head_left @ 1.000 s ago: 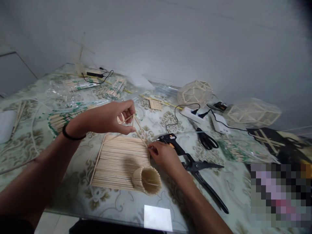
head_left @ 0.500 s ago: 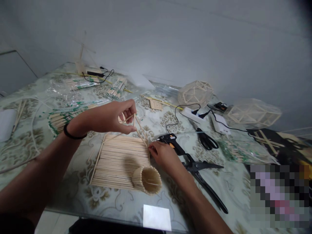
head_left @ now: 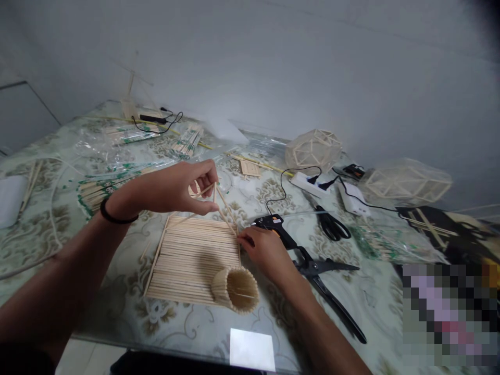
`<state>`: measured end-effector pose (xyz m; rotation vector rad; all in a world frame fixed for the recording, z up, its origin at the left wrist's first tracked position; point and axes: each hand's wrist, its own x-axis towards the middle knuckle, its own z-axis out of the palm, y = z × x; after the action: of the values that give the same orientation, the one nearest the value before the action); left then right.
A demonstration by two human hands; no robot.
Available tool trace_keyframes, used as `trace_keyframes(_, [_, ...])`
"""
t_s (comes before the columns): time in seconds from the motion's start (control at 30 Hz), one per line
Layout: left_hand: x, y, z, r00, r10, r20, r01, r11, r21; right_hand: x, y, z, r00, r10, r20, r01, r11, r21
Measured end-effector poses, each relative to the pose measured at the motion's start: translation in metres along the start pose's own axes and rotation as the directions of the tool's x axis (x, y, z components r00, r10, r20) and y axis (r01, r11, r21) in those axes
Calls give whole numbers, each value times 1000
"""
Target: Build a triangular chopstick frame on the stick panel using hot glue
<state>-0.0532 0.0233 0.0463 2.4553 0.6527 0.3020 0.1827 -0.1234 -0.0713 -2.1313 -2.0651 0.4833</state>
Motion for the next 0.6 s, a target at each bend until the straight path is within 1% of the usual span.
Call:
trace_keyframes(0.13, [0,2,0,1000,-15,8,15,999,39,1,1,3,1000,-7,-2,7,1000,21])
trace_keyframes(0.23, [-1,0,0,1000,2,15,-3,997,78,2,1,3,1000,-16,-6,16,999,40])
trace_keyframes(0.47, [-1,-5,-1,999,31,15,-33,994,103,1,2,2,1000,-15,-12,16,997,75])
trace_keyframes(0.6, [-1,-2,-2,999,46,-23,-43,992,120,1,3,4,1000,-9,-18,10,995,99])
